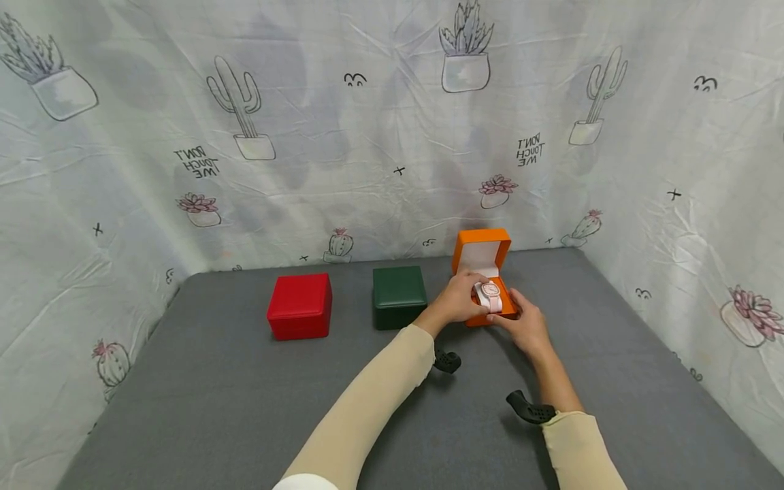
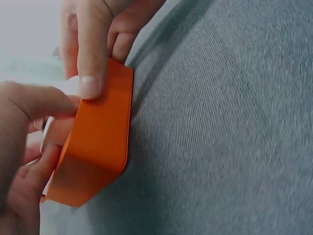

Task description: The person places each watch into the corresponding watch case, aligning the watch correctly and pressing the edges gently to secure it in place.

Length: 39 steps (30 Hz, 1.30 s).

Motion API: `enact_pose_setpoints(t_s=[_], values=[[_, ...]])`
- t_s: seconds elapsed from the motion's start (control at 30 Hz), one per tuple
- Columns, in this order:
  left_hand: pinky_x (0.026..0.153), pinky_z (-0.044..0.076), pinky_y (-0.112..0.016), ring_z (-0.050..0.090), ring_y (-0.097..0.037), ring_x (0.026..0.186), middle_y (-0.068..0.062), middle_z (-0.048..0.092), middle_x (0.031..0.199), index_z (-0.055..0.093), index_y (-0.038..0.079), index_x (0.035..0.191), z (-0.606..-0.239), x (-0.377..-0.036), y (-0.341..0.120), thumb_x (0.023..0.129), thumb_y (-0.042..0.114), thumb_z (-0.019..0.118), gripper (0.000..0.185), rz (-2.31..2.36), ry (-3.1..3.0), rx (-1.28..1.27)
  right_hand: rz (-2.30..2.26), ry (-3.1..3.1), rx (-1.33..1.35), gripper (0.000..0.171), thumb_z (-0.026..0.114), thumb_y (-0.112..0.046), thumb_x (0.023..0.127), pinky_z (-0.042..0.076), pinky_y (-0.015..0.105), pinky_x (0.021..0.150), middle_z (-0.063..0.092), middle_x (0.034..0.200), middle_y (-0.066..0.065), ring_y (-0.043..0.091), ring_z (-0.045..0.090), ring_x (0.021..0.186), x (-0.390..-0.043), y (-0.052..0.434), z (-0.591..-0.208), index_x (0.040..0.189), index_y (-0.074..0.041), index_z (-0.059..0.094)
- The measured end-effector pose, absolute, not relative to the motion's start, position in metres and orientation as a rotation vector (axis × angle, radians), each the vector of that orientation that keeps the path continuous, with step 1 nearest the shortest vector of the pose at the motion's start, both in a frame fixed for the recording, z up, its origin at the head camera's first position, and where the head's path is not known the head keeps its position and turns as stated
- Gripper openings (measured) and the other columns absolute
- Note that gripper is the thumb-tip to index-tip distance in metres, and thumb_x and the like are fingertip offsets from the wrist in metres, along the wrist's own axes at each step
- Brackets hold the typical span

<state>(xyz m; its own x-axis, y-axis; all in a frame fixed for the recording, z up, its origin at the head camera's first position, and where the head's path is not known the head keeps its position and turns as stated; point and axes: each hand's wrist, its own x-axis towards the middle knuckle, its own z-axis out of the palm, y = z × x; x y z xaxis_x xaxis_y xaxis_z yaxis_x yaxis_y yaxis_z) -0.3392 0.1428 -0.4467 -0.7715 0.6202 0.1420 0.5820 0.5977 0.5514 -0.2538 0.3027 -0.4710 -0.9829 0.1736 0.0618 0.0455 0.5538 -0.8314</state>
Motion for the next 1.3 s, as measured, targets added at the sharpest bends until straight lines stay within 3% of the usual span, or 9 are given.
enact_pose_setpoints(t_s=[0.6, 0.83, 1.03, 1.17, 1.3], values=[[0.104, 0.046, -0.03, 0.052, -0.017, 0.121, -0.001, 0.05, 0.139, 0.053, 0.016, 0.137, -0.438, -0.328, 0.148, 0.09, 0.035, 0.068, 0.053, 0.711, 2.859, 1.06, 1.466, -2.62, -0.206, 0.084, 0.07, -0.036, 0.088, 0.039, 0.052, 0.107, 0.033, 0.151, 0.029, 0.042, 0.039, 0.136, -0.251, 0.305, -0.472, 0.151, -0.002, 0.027], [0.09, 0.053, -0.027, 0.06, -0.014, 0.097, 0.0, 0.055, 0.123, 0.06, 0.015, 0.125, -0.431, -0.328, 0.14, 0.094, 0.031, 0.062, 0.035, 0.85, 3.052, 1.059, 1.433, -2.591, -0.221, 0.081, 0.072, -0.031, 0.087, 0.041, 0.051, 0.106, 0.035, 0.15, 0.028, 0.042, 0.042, 0.133, -0.251, 0.305, -0.472, 0.15, -0.001, 0.031], [0.073, 0.054, -0.023, 0.059, -0.012, 0.09, 0.001, 0.054, 0.118, 0.061, 0.018, 0.123, -0.424, -0.326, 0.134, 0.094, 0.03, 0.061, 0.031, 0.791, 3.232, 1.111, 1.435, -2.621, -0.239, 0.08, 0.07, -0.027, 0.089, 0.04, 0.052, 0.107, 0.032, 0.152, 0.028, 0.041, 0.041, 0.135, -0.25, 0.305, -0.473, 0.151, -0.001, 0.027], [0.068, 0.053, -0.022, 0.056, -0.012, 0.095, 0.0, 0.051, 0.123, 0.059, 0.02, 0.125, -0.418, -0.327, 0.132, 0.094, 0.029, 0.061, 0.032, 0.773, 3.331, 1.12, 1.42, -2.622, -0.238, 0.079, 0.07, -0.026, 0.089, 0.039, 0.052, 0.107, 0.033, 0.151, 0.028, 0.041, 0.042, 0.134, -0.249, 0.303, -0.474, 0.151, -0.001, 0.028], [0.081, 0.055, -0.027, 0.052, -0.015, 0.117, -0.003, 0.044, 0.138, 0.054, 0.019, 0.133, -0.414, -0.331, 0.13, 0.092, 0.027, 0.063, 0.043, 0.749, 3.381, 1.135, 1.41, -2.635, -0.227, 0.08, 0.07, -0.028, 0.089, 0.036, 0.054, 0.109, 0.033, 0.151, 0.028, 0.042, 0.039, 0.136, -0.25, 0.302, -0.476, 0.151, -0.001, 0.027]])
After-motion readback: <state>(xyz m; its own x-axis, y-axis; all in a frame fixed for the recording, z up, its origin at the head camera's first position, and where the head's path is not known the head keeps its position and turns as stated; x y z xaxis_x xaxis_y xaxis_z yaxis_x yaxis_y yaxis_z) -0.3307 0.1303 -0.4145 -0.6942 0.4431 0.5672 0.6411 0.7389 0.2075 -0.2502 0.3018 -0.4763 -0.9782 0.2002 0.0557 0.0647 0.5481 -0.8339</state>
